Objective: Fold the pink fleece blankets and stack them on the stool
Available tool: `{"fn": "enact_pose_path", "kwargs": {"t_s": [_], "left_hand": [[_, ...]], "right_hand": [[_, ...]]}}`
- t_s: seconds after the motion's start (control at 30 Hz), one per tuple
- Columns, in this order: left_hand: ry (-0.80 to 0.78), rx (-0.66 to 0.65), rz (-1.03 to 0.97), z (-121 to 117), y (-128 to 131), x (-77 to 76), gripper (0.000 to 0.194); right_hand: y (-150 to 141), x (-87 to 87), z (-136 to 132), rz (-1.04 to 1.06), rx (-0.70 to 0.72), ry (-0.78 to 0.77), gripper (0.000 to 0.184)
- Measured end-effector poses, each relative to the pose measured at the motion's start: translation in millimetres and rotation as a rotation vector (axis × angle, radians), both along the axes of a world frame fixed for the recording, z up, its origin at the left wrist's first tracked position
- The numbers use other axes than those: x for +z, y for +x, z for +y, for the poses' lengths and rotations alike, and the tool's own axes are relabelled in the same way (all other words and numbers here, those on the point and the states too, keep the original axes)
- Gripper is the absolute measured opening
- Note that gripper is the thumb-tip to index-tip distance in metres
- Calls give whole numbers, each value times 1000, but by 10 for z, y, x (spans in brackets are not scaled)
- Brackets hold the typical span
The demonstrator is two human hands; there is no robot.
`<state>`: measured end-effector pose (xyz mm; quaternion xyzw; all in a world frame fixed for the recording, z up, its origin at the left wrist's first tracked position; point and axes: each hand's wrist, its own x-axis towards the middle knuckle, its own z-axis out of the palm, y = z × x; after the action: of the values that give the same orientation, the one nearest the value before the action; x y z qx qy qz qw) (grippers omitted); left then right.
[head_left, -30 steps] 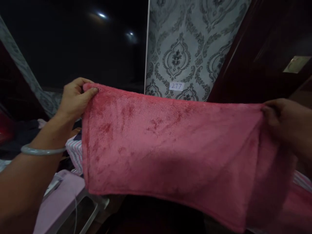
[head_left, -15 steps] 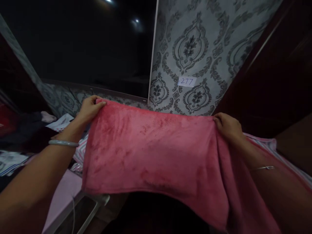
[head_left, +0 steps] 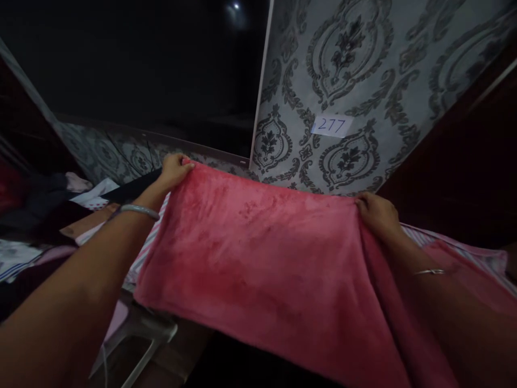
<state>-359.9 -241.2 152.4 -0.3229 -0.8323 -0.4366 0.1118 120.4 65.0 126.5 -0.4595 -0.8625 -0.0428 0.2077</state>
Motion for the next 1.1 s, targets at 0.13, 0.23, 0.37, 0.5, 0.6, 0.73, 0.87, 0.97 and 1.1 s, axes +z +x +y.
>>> {"fn": "enact_pose_path", "kwargs": {"t_s": [0.13,0.23,0.37,0.5,0.6,0.73,0.87,0.97,1.1], "left_hand": [[-184,33,-40,281,-106,-441,21],[-263,31,-77,398,-164,-791,18],[-332,-30,-121,433,-224,-1112,24],[-345,-171,-116,404,-266,-1209,49],[-393,-339,-35,410,-306,-1206,52],[-554,-476,81,467,-338,-1234,35],[-561,-376,134,508,-322,-1242,23],[-538,-272,169,544,-317,-1178,28],[-542,-172,191,650,-305,-1143,30]], "right_hand": [[-185,-444,141,-93,-26,-94,32],[-268,-757,236,-132,-23,-146,31],[-301,-1043,348,-196,-13,-214,31],[-331,-1160,384,-212,46,-257,34],[-409,-1148,314,-200,173,-246,37],[-535,-1112,122,-314,284,-266,32],[-600,-1082,14,-281,283,-226,31],[-661,-983,76,-187,161,-168,35],[-800,-902,216,-147,71,-150,33]]}}
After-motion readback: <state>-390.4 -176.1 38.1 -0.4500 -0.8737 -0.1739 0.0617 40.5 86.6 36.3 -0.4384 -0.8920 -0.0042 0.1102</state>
